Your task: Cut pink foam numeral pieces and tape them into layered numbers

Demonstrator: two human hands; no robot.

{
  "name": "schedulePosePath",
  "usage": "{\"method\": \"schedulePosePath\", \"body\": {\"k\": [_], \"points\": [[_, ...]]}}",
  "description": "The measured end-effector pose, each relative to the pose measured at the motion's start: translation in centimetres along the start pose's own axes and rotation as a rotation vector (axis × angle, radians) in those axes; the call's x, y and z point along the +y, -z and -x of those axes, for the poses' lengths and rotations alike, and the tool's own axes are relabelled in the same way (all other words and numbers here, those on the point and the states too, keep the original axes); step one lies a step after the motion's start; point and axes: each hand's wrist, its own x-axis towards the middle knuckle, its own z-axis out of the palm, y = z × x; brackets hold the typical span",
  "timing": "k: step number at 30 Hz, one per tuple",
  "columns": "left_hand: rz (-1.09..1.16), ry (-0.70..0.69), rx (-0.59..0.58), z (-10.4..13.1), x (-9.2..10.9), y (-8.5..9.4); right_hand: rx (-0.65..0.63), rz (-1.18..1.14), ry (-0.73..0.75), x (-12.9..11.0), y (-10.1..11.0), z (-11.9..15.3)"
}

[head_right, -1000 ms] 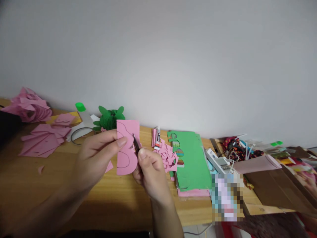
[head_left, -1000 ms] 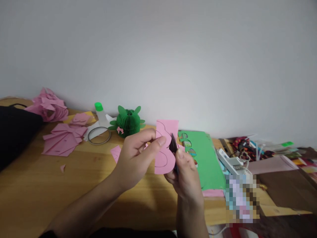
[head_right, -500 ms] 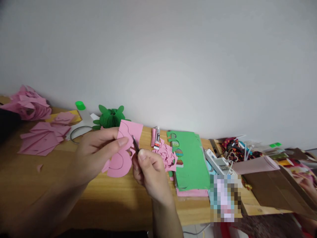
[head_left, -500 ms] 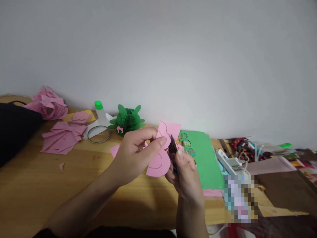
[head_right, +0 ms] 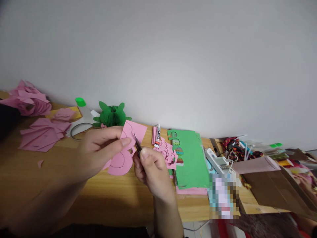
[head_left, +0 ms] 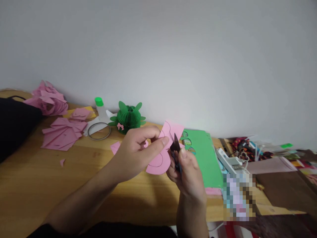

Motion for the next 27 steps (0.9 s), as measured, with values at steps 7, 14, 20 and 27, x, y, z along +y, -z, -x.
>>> {"method": "schedulePosePath", "body": {"k": [7,14,20,27], "points": [[-0.006,0.004,-0.01,-0.02,0.14,0.04,0.004,-0.001,-0.014,-0.06,-0.08,-0.03],[-0.007,-0.005,0.001,0.0,0.15,0.07,0.011,0.008,-0.02,0.08,0.02,0.05],[-0.011,-0.012,-0.002,-0.02,0.24,0.05,0.033,0.052,-0.043,0.04,0.03,0.07],[0.001,-0.006,-0.034,-0.14,0.6,0.31,0.036,0.098,-0.059,-0.18,0.1,0.27]]}}
